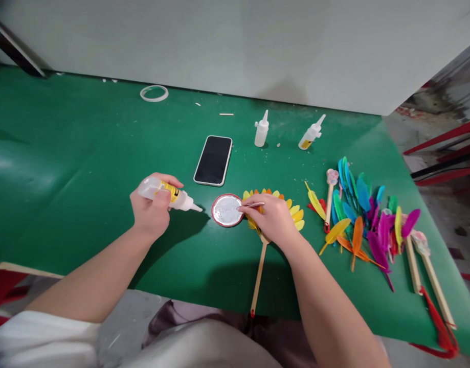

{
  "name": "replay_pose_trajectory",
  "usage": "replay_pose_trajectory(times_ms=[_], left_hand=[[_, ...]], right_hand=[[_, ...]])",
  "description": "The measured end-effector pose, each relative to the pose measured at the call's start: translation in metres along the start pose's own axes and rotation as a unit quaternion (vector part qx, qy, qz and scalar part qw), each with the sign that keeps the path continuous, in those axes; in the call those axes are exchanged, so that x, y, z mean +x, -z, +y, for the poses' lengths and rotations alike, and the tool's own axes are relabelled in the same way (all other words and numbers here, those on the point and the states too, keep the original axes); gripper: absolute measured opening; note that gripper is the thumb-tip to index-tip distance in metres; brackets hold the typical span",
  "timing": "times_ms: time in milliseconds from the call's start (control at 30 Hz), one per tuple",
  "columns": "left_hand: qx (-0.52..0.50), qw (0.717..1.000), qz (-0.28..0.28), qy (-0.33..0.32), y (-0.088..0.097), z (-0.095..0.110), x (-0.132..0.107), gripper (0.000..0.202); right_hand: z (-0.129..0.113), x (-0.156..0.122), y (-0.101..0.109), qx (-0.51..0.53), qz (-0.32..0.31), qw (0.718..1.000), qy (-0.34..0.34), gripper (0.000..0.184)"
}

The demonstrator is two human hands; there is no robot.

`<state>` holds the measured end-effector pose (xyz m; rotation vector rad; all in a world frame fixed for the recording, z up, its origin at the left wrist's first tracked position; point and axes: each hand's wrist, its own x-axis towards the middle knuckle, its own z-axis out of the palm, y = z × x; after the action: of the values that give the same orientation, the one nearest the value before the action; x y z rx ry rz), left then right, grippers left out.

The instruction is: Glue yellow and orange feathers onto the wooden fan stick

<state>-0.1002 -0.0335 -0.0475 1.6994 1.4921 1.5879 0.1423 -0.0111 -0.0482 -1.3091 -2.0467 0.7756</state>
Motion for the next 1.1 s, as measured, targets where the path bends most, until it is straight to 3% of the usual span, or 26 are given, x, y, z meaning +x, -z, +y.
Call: replay_pose_trajectory(times_ms=[600,833,1000,1100], left_hand=[[-0.023,0.999,-0.026,0.032,-0.001,0.003,0.000,0.034],[-0.102,0.984,-0.130,0.070,-0.003,0.008,0.005,0.037],[-0.164,0.942,-0.290,0.039,-0.006,0.009,0.007,0.042],[-0.166,0.926,-0.338,0.027,-0.008,0.007,0.004,0.039]], right_hand=[[-0.001,0.000,0.001,-0.025,-0.017,0.999,0.014,0.008],[-0.005,-0.002,-0.002,0.116,0.037,0.991,-0.047,0.009],[-0.007,-0.004,-0.006,0.183,0.077,0.978,-0.064,0.010],[-0.008,-0.004,-0.008,0.183,0.096,0.976,-0.067,0.012]])
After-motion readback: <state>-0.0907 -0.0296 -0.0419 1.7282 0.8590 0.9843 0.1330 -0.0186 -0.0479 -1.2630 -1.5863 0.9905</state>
